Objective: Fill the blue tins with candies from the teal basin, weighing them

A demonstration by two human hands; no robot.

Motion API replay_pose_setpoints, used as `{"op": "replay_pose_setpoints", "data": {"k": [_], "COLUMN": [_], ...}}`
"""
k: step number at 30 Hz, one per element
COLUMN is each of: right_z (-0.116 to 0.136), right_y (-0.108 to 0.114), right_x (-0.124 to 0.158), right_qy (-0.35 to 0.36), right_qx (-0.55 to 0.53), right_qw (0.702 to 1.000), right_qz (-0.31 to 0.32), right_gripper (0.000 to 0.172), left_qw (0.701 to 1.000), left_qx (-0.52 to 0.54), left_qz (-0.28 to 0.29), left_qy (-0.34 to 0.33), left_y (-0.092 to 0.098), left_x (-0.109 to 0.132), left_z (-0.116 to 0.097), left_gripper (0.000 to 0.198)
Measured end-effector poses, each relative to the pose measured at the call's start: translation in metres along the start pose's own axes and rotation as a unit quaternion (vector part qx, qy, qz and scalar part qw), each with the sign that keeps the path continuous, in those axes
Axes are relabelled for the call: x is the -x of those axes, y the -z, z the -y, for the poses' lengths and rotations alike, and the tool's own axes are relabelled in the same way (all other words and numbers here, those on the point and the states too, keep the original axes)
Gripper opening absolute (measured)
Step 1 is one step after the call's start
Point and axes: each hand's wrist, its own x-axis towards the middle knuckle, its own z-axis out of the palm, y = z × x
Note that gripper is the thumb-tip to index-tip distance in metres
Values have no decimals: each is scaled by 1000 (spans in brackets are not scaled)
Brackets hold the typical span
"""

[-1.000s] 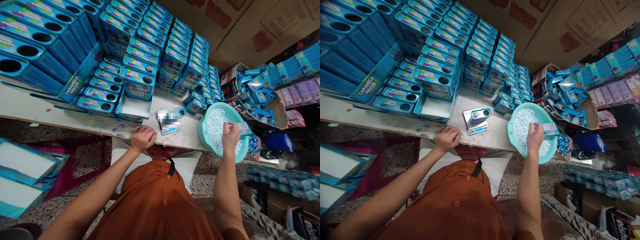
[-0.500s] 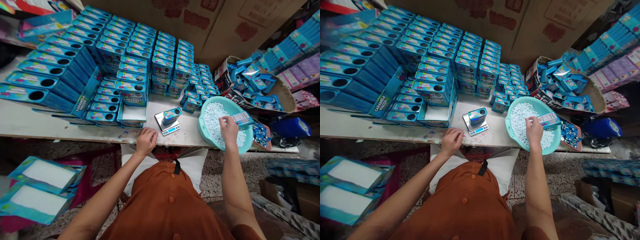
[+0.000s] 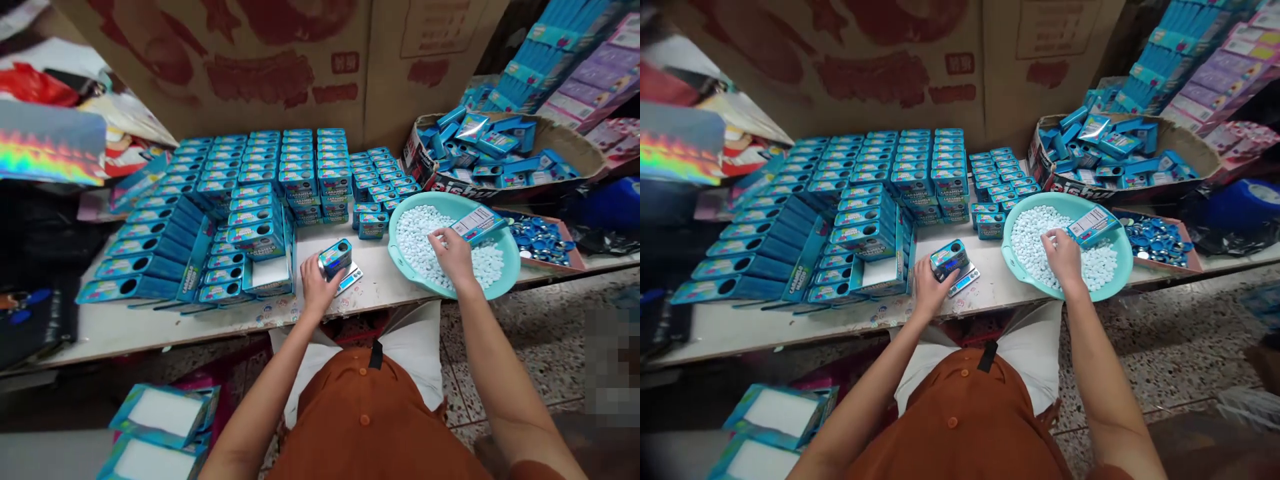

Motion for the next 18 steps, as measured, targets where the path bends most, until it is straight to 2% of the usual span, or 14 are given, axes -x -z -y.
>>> {"op": "replay_pose_setpoints", "data": {"k": [2,4,6,9,11,14,18], "right_z": [-1,-1,0,2,4,7,10], "right_y": [-3,-5,-6,-7,-7,-6,-5], "right_x": [3,6,7,7,6,7,10], "right_qy": [-14,-26,-13,47,58,20,-10], "right_qx": [3,7,1,-35,-74,-129,-143], "right_qw": [1000,1000,1000,998,995,991,988], "right_qz": [6,7,5,-10,-21,3,54], "right_gripper": [24,22,19,17,18,22,22], "left_qw": [1000,999,996,987,976,954,940], "left_qx": [7,24,39,52,55,58,72], "left_qz": [17,43,59,43,33,68,108], "left_qy": [-3,-14,-53,-144,-209,-285,-317], "left_y": [-3,0,7,18,20,11,-12], "left_x": [-11,-22,-34,-56,-73,-95,-108], "left_z": [-2,-10,-27,-60,-83,-108,-127], "left_gripper": [37,27,26,30,32,33,34]}}
